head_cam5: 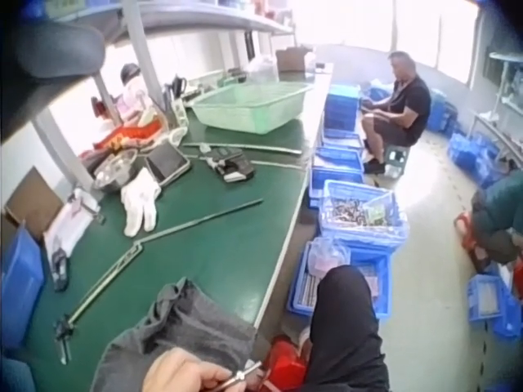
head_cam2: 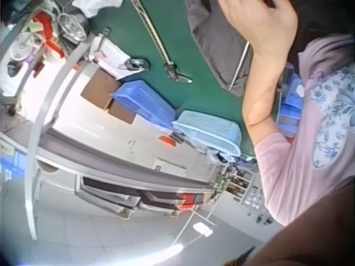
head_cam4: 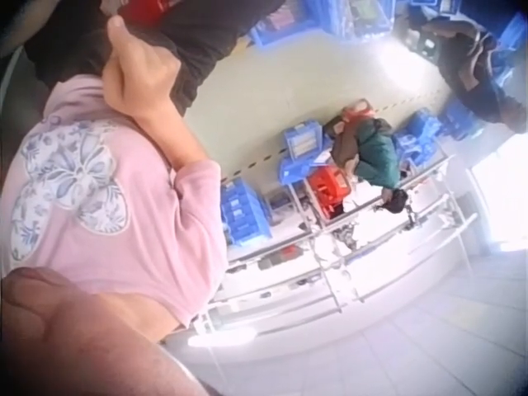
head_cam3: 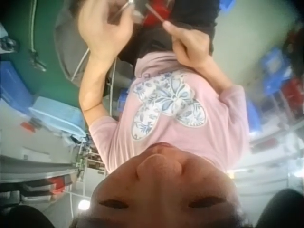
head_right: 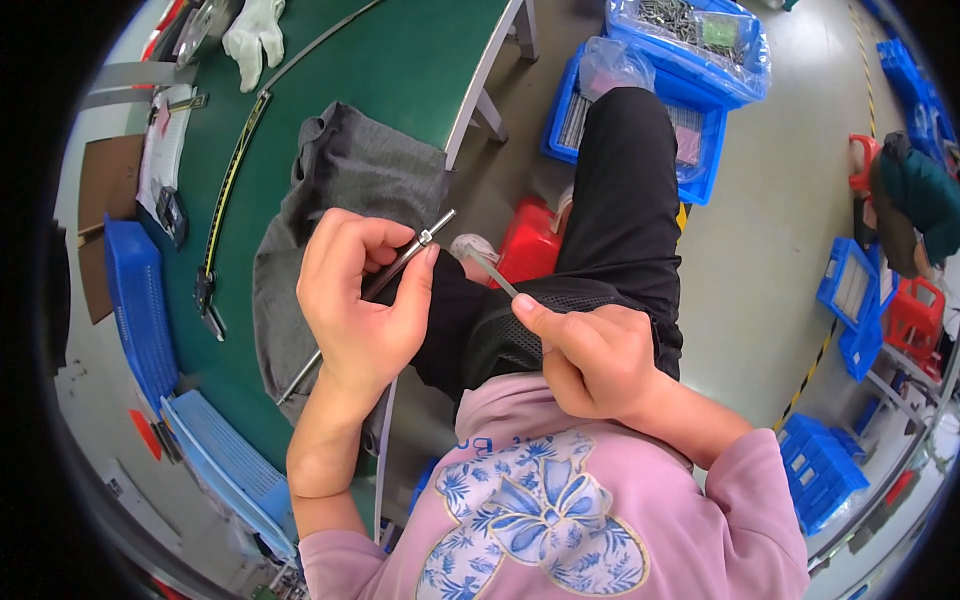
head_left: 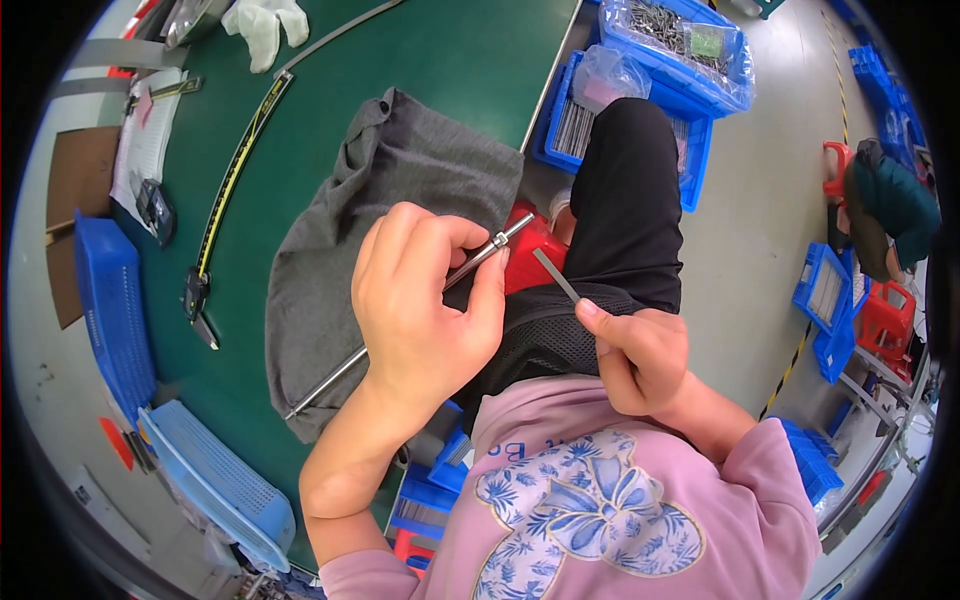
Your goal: Filing the end of a metal rod and measuring its diameter using a digital micrometer.
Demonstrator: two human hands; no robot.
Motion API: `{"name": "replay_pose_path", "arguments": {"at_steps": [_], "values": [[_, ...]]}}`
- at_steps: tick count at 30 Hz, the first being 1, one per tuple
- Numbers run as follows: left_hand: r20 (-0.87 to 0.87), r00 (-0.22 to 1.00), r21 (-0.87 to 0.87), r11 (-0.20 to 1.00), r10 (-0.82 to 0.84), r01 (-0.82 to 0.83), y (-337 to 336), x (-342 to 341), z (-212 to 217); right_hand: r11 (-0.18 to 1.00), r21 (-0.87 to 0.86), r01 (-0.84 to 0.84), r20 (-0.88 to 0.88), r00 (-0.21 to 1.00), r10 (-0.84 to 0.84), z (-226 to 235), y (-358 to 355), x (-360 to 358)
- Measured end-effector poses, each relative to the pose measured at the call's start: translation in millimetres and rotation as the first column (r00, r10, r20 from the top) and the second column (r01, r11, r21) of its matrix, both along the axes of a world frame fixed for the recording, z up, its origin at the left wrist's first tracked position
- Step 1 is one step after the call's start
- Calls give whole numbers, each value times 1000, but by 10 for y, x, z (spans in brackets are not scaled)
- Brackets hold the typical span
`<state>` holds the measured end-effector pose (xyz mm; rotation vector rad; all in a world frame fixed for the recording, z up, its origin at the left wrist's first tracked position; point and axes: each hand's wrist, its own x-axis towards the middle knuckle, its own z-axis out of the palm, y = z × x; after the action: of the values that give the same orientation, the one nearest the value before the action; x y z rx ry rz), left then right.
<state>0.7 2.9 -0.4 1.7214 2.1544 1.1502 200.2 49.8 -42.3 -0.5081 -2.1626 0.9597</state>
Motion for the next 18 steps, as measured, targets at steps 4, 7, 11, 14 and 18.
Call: {"name": "replay_pose_path", "arguments": {"at_steps": [4, 7, 11, 14, 18], "values": [[11, 1000, 5, 1000, -5, 5, 7, 0, 10, 1000, -7, 19, -12, 1000, -19, -14, -14, -17], [8, 1000, 3, 1000, -15, 15, 1, -7, 12, 1000, -14, 21, -21, 1000, -21, -26, -19, -22], [29, 999, 11, 1000, -22, 22, -34, -34, 23, 1000, -11, 23, -13, 1000, -23, -25, -23, -23], [-25, 999, 41, 998, -45, 46, -42, -54, 22, 1000, -22, 16, -28, 999, -17, -20, -19, -36], [-142, 987, 90, 992, -77, 91, -26, -93, 14, 1000, -24, 5, -38, 999, -6, -7, -6, -53]]}}
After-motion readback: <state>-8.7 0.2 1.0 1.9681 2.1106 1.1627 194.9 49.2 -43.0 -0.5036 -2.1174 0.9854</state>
